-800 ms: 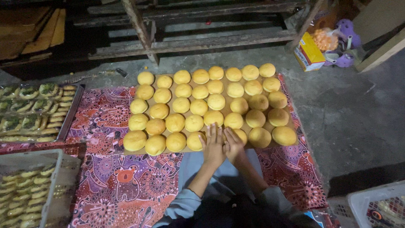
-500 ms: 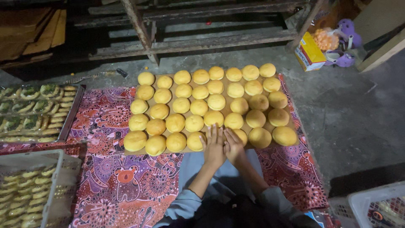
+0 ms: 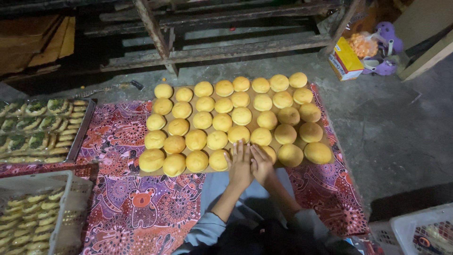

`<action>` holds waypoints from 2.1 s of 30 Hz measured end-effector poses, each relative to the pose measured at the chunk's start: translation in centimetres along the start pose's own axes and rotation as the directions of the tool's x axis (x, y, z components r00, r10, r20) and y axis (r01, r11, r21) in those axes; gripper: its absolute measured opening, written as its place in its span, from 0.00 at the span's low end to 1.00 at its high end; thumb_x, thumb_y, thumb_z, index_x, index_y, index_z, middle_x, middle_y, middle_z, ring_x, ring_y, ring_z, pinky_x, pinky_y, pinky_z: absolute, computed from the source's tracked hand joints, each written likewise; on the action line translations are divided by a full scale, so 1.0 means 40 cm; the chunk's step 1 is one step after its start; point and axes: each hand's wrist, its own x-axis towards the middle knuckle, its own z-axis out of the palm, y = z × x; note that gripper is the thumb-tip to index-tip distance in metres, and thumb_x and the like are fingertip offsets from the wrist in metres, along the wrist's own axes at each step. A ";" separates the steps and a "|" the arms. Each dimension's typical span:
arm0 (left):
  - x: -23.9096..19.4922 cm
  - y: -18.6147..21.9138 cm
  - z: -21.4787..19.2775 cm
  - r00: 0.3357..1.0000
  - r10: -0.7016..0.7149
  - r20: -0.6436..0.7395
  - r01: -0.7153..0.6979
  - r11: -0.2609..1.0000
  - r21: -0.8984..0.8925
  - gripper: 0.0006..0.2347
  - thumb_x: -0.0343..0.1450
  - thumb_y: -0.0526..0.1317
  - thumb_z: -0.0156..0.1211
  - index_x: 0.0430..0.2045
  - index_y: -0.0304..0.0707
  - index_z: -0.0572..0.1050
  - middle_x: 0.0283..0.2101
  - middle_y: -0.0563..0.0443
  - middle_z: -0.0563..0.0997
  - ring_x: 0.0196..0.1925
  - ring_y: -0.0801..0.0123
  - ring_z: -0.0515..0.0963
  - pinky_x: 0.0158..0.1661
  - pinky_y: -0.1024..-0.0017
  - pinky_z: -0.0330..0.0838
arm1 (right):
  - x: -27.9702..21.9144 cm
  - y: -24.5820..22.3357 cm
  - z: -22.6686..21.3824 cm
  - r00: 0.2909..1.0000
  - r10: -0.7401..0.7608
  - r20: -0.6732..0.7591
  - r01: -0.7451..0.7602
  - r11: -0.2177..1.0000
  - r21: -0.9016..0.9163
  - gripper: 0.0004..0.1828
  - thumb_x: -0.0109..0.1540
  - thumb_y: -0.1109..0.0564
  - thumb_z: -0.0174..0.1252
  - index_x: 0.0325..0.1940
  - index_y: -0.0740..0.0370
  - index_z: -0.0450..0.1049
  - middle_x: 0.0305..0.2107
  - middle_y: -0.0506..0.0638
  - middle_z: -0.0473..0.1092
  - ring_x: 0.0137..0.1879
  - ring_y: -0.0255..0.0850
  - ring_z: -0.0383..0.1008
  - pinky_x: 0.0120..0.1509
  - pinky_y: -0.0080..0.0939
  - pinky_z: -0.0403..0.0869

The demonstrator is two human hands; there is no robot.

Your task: The person sits on the floor and uses a small knife to cut a slit into the top of each round bun. They handle the buns one at a time, pick them up, cut them, and place them back in a separate pile on the right side of the board.

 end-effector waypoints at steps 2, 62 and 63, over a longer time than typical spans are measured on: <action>0.004 0.001 0.002 1.000 -0.013 0.014 0.013 1.000 0.008 0.29 0.72 0.45 0.53 0.70 0.38 0.57 0.77 0.38 0.48 0.79 0.44 0.44 0.68 0.31 0.30 | 0.001 -0.001 -0.002 1.000 0.000 -0.007 0.000 1.000 -0.012 0.28 0.56 0.70 0.56 0.62 0.73 0.70 0.58 0.70 0.69 0.65 0.63 0.70 0.70 0.52 0.69; 0.128 0.217 0.202 0.947 0.287 0.142 -0.280 0.958 -0.067 0.25 0.70 0.44 0.57 0.64 0.39 0.66 0.70 0.38 0.65 0.76 0.48 0.55 0.69 0.30 0.30 | -0.339 0.284 -0.281 0.390 0.920 -0.035 -0.793 0.355 0.494 0.15 0.63 0.49 0.54 0.40 0.63 0.78 0.29 0.52 0.75 0.33 0.43 0.74 0.37 0.45 0.73; 0.145 0.242 0.218 0.937 0.321 0.140 -0.310 0.946 -0.091 0.25 0.70 0.44 0.56 0.64 0.39 0.67 0.68 0.39 0.67 0.76 0.48 0.57 0.69 0.30 0.30 | -0.355 0.296 -0.293 0.235 0.971 0.031 -0.791 0.173 0.586 0.16 0.64 0.47 0.53 0.39 0.62 0.77 0.27 0.52 0.74 0.31 0.42 0.72 0.34 0.45 0.71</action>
